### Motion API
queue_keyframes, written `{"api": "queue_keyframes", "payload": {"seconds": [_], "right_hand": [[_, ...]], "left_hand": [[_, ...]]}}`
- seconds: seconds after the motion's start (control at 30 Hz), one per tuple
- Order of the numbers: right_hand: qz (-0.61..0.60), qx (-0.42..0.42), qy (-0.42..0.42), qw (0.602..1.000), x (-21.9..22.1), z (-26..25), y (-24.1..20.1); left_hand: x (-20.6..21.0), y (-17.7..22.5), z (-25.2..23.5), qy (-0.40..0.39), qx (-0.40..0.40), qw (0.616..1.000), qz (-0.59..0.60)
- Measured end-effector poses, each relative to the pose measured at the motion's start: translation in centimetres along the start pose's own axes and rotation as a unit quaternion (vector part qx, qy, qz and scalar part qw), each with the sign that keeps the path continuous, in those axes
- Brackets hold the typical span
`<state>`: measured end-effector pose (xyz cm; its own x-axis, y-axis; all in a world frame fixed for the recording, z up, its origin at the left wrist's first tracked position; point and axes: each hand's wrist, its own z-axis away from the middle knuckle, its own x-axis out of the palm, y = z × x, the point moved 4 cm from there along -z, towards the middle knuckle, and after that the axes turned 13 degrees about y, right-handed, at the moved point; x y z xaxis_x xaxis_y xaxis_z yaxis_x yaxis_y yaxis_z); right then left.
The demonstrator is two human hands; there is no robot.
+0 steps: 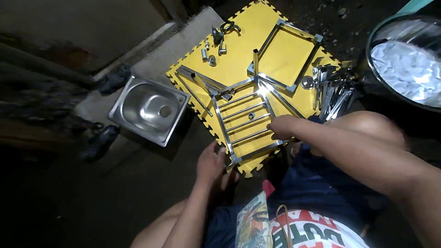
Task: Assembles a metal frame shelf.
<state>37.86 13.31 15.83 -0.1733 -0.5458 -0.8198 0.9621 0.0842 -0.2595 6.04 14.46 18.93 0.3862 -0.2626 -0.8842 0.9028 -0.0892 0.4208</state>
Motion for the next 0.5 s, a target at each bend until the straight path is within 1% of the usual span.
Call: {"api": "queue_keyframes", "payload": {"seconds": [0.07, 0.13, 0.17, 0.23, 0.37, 0.5], "right_hand": [[-0.001, 0.003, -0.003, 1.0, 0.1, 0.1, 0.4], [-0.004, 0.004, -0.007, 1.0, -0.2, 0.3, 0.7], [-0.007, 0.004, -0.01, 1.0, -0.4, 0.5, 0.8], [-0.018, 0.006, -0.01, 1.0, -1.1, 1.0, 0.9], [-0.037, 0.003, -0.013, 0.999, -1.7, 1.8, 1.5], [-0.048, 0.007, -0.033, 0.998, -2.1, 2.0, 2.5]], "left_hand": [[2.7, 2.2, 1.1, -0.086, 0.073, 0.988, -0.108], [5.2, 2.7, 1.6, -0.16, 0.124, 0.957, -0.209], [6.2, 2.4, 1.6, -0.182, 0.138, 0.942, -0.245], [7.2, 1.8, 1.4, -0.205, 0.141, 0.927, -0.28], [7.5, 2.2, 1.3, -0.224, 0.125, 0.926, -0.277], [8.2, 1.8, 1.1, -0.22, 0.135, 0.924, -0.283]]}}
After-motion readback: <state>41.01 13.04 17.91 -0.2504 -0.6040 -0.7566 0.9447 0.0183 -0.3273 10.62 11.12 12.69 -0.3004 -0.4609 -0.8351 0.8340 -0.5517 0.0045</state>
